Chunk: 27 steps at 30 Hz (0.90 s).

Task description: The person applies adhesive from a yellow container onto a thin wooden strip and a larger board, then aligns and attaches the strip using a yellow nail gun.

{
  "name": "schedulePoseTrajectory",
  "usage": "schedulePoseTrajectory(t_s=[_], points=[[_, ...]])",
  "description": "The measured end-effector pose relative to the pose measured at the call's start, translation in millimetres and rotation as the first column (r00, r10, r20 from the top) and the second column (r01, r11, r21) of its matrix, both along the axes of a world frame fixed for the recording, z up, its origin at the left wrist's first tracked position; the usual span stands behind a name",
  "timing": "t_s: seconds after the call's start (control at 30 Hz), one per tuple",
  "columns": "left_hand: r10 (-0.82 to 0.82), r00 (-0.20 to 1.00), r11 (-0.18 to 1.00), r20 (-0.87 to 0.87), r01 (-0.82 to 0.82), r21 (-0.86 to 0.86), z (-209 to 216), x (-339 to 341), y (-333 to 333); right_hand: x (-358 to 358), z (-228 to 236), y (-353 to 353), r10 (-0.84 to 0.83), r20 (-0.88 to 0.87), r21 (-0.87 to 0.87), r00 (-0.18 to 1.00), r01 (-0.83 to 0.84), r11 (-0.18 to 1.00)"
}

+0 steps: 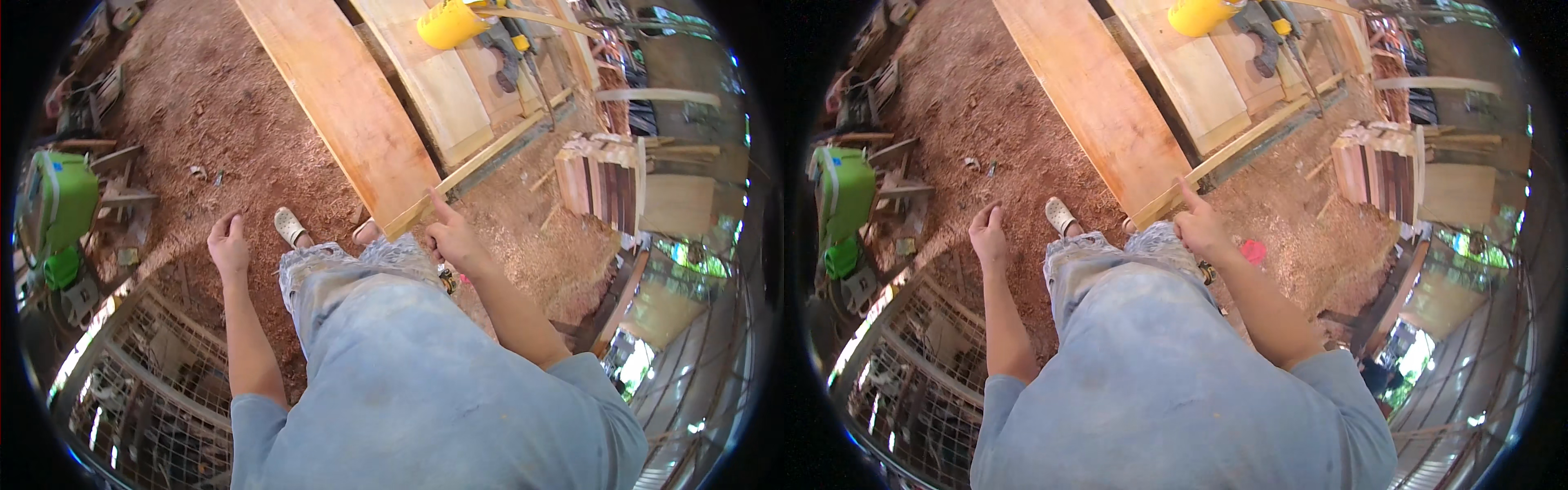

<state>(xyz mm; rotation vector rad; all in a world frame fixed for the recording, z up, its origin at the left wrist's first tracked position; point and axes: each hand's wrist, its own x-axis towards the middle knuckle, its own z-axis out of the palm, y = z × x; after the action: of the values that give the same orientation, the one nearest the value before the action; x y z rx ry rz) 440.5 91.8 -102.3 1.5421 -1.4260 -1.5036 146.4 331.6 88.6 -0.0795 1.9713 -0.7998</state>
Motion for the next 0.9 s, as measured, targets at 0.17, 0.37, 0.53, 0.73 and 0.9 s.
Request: schedulePoseTrajectory(t_s=[0.17,0.37,0.53,0.73,0.9], points=[[-0.003,1.000,0.999,0.014,0.002,0.045,5.3,-0.7,-23.2,9.4,7.2,-3.0,0.245,0.108,0.149,0.963,-0.260,0.954],[-0.130,0.991,0.992,-0.005,0.130,0.001,6.1,-11.9,-29.3,-30.9,-11.6,-4.8,0.694,-0.581,0.567,0.426,-0.400,0.720],[-0.154,0.988,0.988,0.015,0.155,-0.023,23.2,-14.0,-23.9,-37.3,-2.5,-0.4,0.816,-0.574,0.687,0.069,-0.503,0.525],[-0.120,0.993,0.990,0.001,0.120,-0.081,39.6,-11.8,-14.5,-63.5,-6.1,6.6,0.819,-0.565,0.512,0.102,-0.735,0.445],[-0.098,0.995,0.985,-0.007,0.096,-0.140,12.3,16.0,6.8,-41.4,-24.6,44.2,0.516,-0.671,-0.004,0.532,-0.699,0.715]])
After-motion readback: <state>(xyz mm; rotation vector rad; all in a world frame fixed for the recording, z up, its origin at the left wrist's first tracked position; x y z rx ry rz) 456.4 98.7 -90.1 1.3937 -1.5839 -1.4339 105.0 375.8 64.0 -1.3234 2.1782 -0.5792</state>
